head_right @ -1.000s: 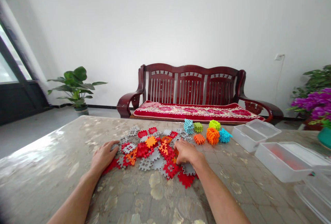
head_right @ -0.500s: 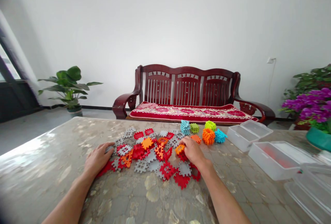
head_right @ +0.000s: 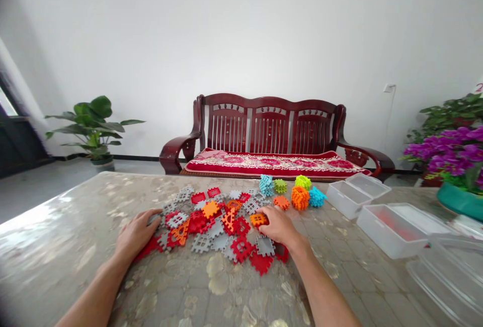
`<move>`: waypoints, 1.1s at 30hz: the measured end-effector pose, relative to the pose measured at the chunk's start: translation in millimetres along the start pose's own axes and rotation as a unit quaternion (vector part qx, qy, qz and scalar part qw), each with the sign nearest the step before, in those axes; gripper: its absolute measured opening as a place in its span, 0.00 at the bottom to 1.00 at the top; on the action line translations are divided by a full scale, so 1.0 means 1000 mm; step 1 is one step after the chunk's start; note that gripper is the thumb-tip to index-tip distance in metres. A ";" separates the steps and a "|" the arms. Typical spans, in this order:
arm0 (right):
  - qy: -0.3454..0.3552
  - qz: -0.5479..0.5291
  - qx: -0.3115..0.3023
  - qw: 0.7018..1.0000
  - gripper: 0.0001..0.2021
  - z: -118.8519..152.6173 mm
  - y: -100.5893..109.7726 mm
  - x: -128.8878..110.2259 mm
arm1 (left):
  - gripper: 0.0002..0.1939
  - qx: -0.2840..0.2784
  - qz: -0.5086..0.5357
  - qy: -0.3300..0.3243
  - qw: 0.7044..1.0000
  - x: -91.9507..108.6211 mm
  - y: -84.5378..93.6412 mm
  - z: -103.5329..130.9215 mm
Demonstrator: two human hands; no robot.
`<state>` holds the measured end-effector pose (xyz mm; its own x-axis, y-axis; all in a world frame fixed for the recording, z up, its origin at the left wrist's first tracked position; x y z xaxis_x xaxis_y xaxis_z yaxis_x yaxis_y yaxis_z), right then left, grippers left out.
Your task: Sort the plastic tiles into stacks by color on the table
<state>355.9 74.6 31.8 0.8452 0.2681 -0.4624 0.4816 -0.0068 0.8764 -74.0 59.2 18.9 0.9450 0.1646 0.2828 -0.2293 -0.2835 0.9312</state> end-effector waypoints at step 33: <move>-0.038 -0.039 0.096 0.994 0.18 -0.007 0.041 0.009 | 0.25 -0.018 0.003 0.003 1.000 -0.005 -0.007 -0.003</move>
Point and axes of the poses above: each hand's wrist, its own z-axis away from the middle knuckle, its own y-axis out of the back of the hand, x = y × z, the point moved 10 cm from there along -z, towards the middle knuckle, and after that the axes turned 4 degrees about -y, right-handed, at the moved point
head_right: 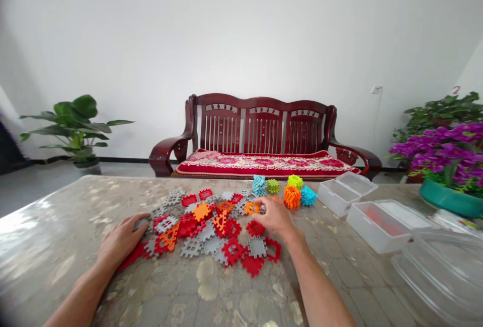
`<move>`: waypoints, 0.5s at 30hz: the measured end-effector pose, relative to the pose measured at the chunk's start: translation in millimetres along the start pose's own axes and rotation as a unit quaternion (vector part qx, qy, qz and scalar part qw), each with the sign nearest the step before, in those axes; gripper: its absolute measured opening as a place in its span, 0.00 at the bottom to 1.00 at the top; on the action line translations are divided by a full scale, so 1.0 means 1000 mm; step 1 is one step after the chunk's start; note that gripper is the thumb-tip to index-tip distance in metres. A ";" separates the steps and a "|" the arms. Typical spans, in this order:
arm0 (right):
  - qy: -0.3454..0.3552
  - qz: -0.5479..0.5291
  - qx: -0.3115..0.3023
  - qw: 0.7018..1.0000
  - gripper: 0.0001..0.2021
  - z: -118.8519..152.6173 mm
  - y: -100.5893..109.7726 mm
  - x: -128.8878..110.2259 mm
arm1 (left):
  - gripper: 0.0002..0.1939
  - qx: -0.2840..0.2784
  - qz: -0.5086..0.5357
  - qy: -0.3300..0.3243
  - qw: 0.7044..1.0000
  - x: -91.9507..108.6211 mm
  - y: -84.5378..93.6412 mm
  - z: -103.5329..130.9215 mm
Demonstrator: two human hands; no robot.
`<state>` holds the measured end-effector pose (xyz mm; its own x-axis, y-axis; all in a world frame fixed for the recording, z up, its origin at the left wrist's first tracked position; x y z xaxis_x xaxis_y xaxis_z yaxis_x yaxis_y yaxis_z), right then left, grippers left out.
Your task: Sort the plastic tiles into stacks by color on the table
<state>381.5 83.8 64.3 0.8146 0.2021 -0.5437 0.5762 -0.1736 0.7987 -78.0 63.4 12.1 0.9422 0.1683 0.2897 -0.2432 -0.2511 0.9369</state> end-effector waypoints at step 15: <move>-0.240 0.213 0.197 0.926 0.26 -0.016 0.119 0.102 | 0.25 0.010 -0.003 -0.006 1.000 -0.004 -0.002 -0.003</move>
Point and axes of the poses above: each hand's wrist, its own z-axis away from the middle knuckle, its own y-axis out of the back of the hand, x = y × z, the point moved 10 cm from there along -z, towards the middle knuckle, and after that the axes turned 4 degrees about -y, right-handed, at the moved point
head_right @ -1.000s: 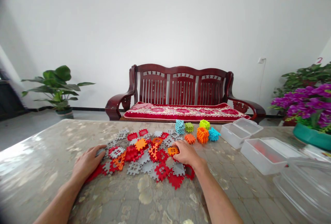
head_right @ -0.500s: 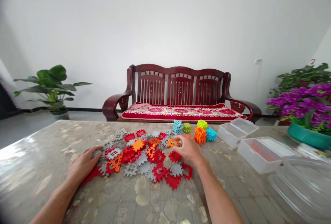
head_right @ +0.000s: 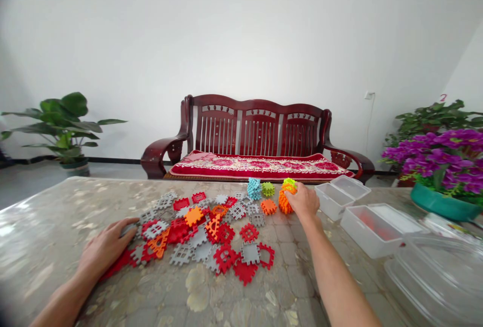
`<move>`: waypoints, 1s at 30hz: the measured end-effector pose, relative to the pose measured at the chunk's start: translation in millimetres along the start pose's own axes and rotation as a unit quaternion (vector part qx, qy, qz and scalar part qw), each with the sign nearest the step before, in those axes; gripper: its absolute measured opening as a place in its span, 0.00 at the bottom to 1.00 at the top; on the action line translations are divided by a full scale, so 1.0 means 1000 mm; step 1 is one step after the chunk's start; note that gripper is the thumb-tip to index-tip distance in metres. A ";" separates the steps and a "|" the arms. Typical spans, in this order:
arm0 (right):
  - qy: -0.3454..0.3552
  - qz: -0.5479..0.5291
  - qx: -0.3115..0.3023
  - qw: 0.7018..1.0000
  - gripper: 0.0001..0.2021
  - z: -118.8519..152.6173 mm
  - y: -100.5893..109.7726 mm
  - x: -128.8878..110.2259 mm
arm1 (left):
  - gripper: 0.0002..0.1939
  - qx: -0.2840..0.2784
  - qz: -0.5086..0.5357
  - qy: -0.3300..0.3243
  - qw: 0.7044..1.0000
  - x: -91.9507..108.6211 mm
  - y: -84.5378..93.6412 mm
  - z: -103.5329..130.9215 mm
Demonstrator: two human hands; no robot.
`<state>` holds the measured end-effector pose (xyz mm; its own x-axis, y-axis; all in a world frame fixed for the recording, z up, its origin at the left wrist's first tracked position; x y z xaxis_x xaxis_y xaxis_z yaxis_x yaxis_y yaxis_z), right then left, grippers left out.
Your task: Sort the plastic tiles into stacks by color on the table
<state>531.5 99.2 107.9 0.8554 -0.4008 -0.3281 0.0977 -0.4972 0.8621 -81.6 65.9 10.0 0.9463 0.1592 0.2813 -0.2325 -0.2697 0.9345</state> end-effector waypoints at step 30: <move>0.399 -0.212 -0.274 0.849 0.42 0.178 -0.068 -0.117 | 0.23 0.012 0.011 0.012 1.000 0.003 0.006 0.004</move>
Point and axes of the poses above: each hand's wrist, its own z-axis away from the middle knuckle, its own y-axis out of the back of the hand, x = y × z, the point moved 10 cm from there along -z, towards the middle knuckle, and after that the axes turned 4 degrees about -y, right-handed, at the moved point
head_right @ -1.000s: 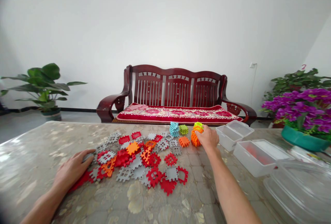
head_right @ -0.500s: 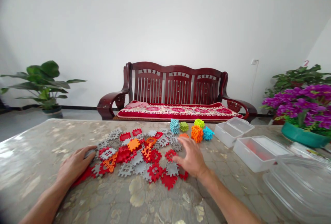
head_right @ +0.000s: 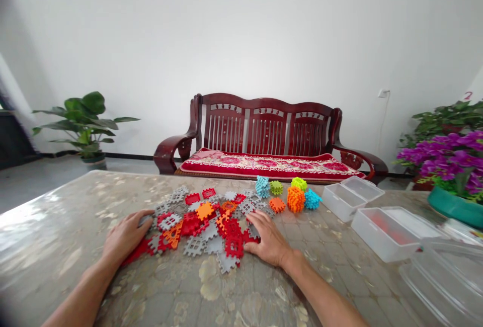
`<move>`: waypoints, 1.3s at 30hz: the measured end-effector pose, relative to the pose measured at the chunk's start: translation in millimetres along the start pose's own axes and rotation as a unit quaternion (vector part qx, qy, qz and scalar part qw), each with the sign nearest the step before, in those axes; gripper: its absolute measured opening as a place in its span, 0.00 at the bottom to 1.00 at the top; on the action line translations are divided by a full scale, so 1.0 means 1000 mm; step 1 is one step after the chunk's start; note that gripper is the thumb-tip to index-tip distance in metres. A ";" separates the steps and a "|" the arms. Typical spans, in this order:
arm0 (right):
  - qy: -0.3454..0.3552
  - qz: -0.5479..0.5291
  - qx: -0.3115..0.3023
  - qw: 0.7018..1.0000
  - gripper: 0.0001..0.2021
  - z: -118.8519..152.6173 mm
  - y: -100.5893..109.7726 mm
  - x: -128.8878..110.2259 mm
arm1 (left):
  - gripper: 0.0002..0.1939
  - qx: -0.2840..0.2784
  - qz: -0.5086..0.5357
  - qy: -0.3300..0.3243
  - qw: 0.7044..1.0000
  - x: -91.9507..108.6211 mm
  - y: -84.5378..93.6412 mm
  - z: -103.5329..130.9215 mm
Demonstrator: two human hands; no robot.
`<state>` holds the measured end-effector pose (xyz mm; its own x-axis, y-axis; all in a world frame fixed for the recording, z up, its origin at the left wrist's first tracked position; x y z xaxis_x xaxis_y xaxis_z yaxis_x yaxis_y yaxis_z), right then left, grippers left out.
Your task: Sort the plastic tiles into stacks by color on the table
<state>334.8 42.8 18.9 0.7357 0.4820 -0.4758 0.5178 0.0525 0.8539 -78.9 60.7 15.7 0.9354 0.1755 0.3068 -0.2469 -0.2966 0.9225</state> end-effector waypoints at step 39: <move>0.030 0.051 0.118 0.991 0.22 -0.099 -0.001 -0.091 | 0.24 -0.021 -0.013 0.001 1.000 0.003 0.000 0.000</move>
<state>223.8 84.9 82.2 0.7660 0.5258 -0.3698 0.5345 -0.2015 0.8208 -76.0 60.7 17.0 0.9414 0.1844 0.2825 -0.2325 -0.2522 0.9393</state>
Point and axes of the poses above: each hand's wrist, its own z-axis away from the middle knuckle, its own y-axis out of the back of the hand, x = y × z, the point moved 10 cm from there along -z, towards the middle knuckle, and after that the axes turned 4 degrees about -y, right-handed, at the moved point
